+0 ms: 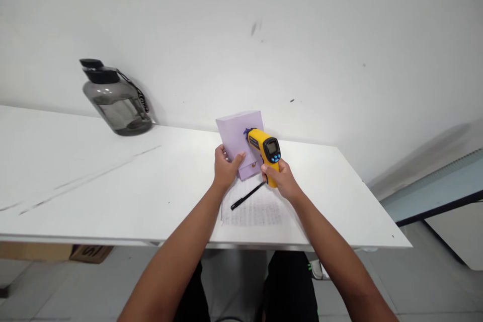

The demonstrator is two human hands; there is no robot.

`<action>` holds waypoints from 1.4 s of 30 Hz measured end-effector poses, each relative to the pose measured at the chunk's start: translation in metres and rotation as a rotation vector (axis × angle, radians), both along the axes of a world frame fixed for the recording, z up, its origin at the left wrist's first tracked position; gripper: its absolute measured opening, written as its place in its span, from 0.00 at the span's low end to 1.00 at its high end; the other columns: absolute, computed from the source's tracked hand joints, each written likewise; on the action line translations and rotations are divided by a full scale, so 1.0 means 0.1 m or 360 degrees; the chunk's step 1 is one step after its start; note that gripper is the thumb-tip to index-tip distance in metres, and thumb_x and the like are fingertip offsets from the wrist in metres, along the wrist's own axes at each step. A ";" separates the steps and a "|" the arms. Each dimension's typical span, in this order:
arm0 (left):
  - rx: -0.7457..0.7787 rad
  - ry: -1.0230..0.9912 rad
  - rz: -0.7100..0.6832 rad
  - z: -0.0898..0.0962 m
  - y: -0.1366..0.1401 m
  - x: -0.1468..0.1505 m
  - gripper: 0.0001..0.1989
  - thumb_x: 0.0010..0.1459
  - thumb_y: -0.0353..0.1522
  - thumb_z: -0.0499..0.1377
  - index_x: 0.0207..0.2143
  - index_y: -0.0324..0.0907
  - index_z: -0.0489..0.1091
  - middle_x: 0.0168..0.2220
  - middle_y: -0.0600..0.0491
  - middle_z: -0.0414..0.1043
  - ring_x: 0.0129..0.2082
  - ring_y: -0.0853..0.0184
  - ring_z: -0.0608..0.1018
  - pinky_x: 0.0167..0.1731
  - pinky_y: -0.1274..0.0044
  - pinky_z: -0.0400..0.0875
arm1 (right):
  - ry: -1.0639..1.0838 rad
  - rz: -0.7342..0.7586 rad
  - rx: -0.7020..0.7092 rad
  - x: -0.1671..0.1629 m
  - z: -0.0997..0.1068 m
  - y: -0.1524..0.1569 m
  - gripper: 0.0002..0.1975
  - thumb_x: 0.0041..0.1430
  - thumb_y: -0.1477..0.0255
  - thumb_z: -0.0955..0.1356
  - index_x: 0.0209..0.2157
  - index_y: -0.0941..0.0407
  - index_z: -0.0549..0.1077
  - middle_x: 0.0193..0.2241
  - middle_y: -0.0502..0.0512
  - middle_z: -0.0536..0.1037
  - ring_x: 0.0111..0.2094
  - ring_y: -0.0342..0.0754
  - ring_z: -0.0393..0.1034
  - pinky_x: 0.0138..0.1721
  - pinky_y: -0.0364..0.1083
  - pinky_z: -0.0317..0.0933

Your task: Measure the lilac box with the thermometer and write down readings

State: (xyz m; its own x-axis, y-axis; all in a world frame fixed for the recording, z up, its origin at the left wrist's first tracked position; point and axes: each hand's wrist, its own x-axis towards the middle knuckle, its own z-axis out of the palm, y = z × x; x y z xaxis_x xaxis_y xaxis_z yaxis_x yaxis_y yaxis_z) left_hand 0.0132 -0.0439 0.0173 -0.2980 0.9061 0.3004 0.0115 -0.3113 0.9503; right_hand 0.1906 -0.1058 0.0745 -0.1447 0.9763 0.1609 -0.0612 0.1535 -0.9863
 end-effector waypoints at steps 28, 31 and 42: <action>0.0013 0.0672 0.0200 0.07 -0.06 0.02 0.45 0.39 0.49 0.72 0.56 0.44 0.57 0.55 0.43 0.63 0.56 0.50 0.70 0.54 0.59 0.67 | 0.0133 -0.0488 0.0002 0.16 -0.15 0.06 0.25 0.49 0.55 0.76 0.43 0.55 0.71 0.24 0.44 0.70 0.23 0.41 0.64 0.27 0.44 0.61; -0.0026 0.0677 0.0178 0.07 -0.05 0.01 0.46 0.38 0.49 0.73 0.56 0.45 0.56 0.55 0.44 0.62 0.57 0.49 0.69 0.55 0.57 0.66 | 0.0043 -0.0664 0.0017 0.18 -0.18 0.10 0.22 0.50 0.54 0.75 0.39 0.54 0.70 0.26 0.46 0.70 0.25 0.42 0.64 0.29 0.44 0.62; -0.0021 0.0607 0.0100 0.04 -0.01 0.00 0.48 0.37 0.48 0.74 0.57 0.47 0.55 0.57 0.44 0.60 0.60 0.50 0.67 0.58 0.56 0.65 | -0.0424 -0.1047 0.0190 0.13 -0.21 0.06 0.25 0.56 0.53 0.70 0.51 0.51 0.69 0.39 0.53 0.75 0.40 0.50 0.71 0.46 0.50 0.68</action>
